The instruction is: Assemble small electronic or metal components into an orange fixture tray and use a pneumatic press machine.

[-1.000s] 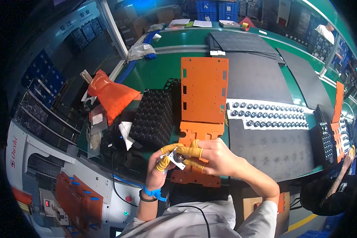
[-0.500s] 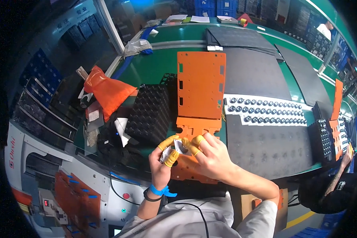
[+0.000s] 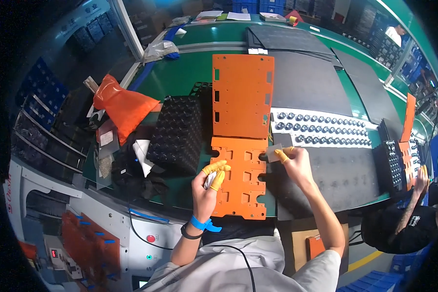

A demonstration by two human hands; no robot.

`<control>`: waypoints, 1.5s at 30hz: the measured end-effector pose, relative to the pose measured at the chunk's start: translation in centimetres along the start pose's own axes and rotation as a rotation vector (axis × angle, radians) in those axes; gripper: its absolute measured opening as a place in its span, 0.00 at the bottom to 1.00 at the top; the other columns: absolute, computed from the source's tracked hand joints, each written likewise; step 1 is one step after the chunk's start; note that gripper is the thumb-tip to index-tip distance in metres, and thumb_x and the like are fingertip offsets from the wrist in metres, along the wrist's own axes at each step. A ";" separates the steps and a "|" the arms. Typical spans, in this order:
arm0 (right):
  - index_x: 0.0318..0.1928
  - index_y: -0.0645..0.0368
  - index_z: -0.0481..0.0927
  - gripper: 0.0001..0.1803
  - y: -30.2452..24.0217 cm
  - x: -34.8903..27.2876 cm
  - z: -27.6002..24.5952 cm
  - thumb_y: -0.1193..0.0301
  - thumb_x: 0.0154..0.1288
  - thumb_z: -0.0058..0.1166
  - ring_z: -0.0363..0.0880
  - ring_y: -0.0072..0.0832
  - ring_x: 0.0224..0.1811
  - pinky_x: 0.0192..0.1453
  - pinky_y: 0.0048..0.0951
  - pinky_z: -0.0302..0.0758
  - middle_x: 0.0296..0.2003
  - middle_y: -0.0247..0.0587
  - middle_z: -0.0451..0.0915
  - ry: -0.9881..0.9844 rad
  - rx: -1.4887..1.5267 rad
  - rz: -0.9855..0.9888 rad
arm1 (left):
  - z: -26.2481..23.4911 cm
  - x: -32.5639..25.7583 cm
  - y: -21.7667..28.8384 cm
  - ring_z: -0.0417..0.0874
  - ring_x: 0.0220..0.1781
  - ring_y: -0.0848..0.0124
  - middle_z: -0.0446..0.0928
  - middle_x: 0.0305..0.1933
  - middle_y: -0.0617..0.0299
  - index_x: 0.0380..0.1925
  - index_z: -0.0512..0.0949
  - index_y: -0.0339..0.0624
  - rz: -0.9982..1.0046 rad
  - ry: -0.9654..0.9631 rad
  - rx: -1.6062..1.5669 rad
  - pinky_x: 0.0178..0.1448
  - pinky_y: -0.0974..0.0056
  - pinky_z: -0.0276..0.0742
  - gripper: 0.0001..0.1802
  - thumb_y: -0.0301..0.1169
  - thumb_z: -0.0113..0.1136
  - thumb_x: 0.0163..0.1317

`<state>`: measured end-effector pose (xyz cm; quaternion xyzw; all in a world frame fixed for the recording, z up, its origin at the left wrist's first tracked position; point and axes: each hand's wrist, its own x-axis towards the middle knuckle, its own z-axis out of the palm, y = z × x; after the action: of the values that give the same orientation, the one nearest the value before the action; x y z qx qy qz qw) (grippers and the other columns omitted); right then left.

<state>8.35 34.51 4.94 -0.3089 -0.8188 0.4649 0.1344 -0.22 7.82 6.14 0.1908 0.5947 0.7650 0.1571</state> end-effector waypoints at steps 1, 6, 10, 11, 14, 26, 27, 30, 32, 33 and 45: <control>0.45 0.70 0.89 0.17 -0.5 -0.3 0.4 0.65 0.71 0.62 0.70 0.15 0.25 0.28 0.27 0.67 0.24 0.31 0.81 -0.023 0.050 0.033 | 0.0 0.0 0.0 0.83 0.53 0.75 0.86 0.51 0.57 0.57 0.80 0.30 -0.010 -0.002 -0.005 0.59 0.69 0.78 0.16 0.25 0.61 0.72; 0.41 0.72 0.88 0.17 -1.4 -0.8 1.8 0.66 0.71 0.60 0.71 0.16 0.27 0.30 0.27 0.68 0.25 0.32 0.81 -0.070 0.056 0.063 | 0.1 0.0 0.3 0.84 0.53 0.75 0.86 0.51 0.56 0.56 0.80 0.30 -0.043 -0.029 -0.023 0.60 0.70 0.78 0.15 0.25 0.59 0.73; 0.35 0.71 0.88 0.20 -1.9 -0.6 2.4 0.62 0.72 0.61 0.70 0.18 0.24 0.29 0.30 0.68 0.20 0.35 0.78 -0.102 -0.050 0.101 | -0.4 0.2 0.2 0.85 0.54 0.74 0.86 0.51 0.56 0.56 0.80 0.30 -0.039 -0.024 -0.011 0.60 0.69 0.78 0.14 0.25 0.58 0.74; 0.34 0.71 0.88 0.21 -1.9 -0.6 2.4 0.61 0.72 0.61 0.69 0.19 0.23 0.29 0.32 0.68 0.18 0.37 0.77 -0.124 -0.111 0.124 | -0.6 0.3 0.2 0.85 0.54 0.74 0.86 0.51 0.56 0.55 0.80 0.30 -0.044 -0.023 -0.009 0.60 0.69 0.78 0.14 0.25 0.58 0.74; 0.33 0.71 0.86 0.23 -2.4 -0.4 2.3 0.58 0.71 0.61 0.73 0.24 0.21 0.30 0.38 0.71 0.16 0.46 0.76 -0.110 -0.198 0.083 | -0.8 0.5 0.2 0.85 0.53 0.74 0.86 0.50 0.56 0.55 0.80 0.30 -0.019 -0.016 -0.020 0.60 0.69 0.78 0.14 0.25 0.57 0.74; 0.30 0.70 0.86 0.23 -1.6 0.4 2.8 0.59 0.73 0.59 0.75 0.26 0.21 0.30 0.39 0.72 0.18 0.48 0.80 -0.206 -0.170 0.016 | -0.9 0.5 -0.6 0.85 0.54 0.74 0.86 0.51 0.56 0.56 0.80 0.31 -0.052 -0.015 -0.083 0.59 0.70 0.77 0.14 0.25 0.56 0.75; 0.30 0.70 0.86 0.23 -1.6 0.5 2.7 0.59 0.73 0.59 0.75 0.26 0.21 0.30 0.39 0.72 0.18 0.48 0.80 -0.208 -0.171 0.020 | -0.9 0.6 -0.7 0.84 0.54 0.74 0.86 0.51 0.56 0.56 0.80 0.30 -0.042 -0.022 -0.082 0.58 0.71 0.77 0.14 0.25 0.56 0.75; 0.27 0.67 0.86 0.23 -2.4 1.3 2.1 0.59 0.74 0.59 0.71 0.21 0.21 0.27 0.35 0.70 0.17 0.40 0.78 -0.342 -0.079 0.045 | -1.1 0.7 -0.7 0.84 0.55 0.74 0.86 0.51 0.56 0.55 0.80 0.31 -0.051 -0.023 -0.097 0.57 0.72 0.77 0.14 0.25 0.56 0.75; 0.28 0.68 0.84 0.23 -3.4 1.7 1.5 0.62 0.77 0.57 0.65 0.15 0.20 0.24 0.27 0.62 0.18 0.31 0.76 -0.436 -0.140 0.104 | -1.0 0.8 -0.6 0.84 0.53 0.76 0.86 0.51 0.56 0.55 0.81 0.31 -0.055 -0.023 -0.104 0.54 0.73 0.76 0.14 0.26 0.56 0.75; 0.29 0.68 0.85 0.23 -3.5 2.1 1.3 0.60 0.76 0.58 0.67 0.16 0.19 0.23 0.26 0.63 0.18 0.31 0.77 -0.451 -0.151 0.141 | -0.9 0.8 -0.5 0.84 0.52 0.77 0.86 0.52 0.56 0.55 0.81 0.31 -0.055 -0.024 -0.111 0.52 0.74 0.76 0.14 0.26 0.56 0.75; 0.26 0.62 0.87 0.24 -6.9 1.7 1.5 0.50 0.60 0.70 0.86 0.47 0.28 0.32 0.45 0.80 0.22 0.52 0.84 -0.171 -0.932 -0.187 | -1.9 -0.5 -2.7 0.71 0.41 0.72 0.76 0.48 0.62 0.53 0.76 0.40 -0.341 -0.113 -0.807 0.48 0.64 0.68 0.14 0.29 0.56 0.69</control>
<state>3.68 31.97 9.88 -0.2219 -0.9723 0.0581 -0.0447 -0.67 6.68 3.03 0.0551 0.2619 0.8875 0.3752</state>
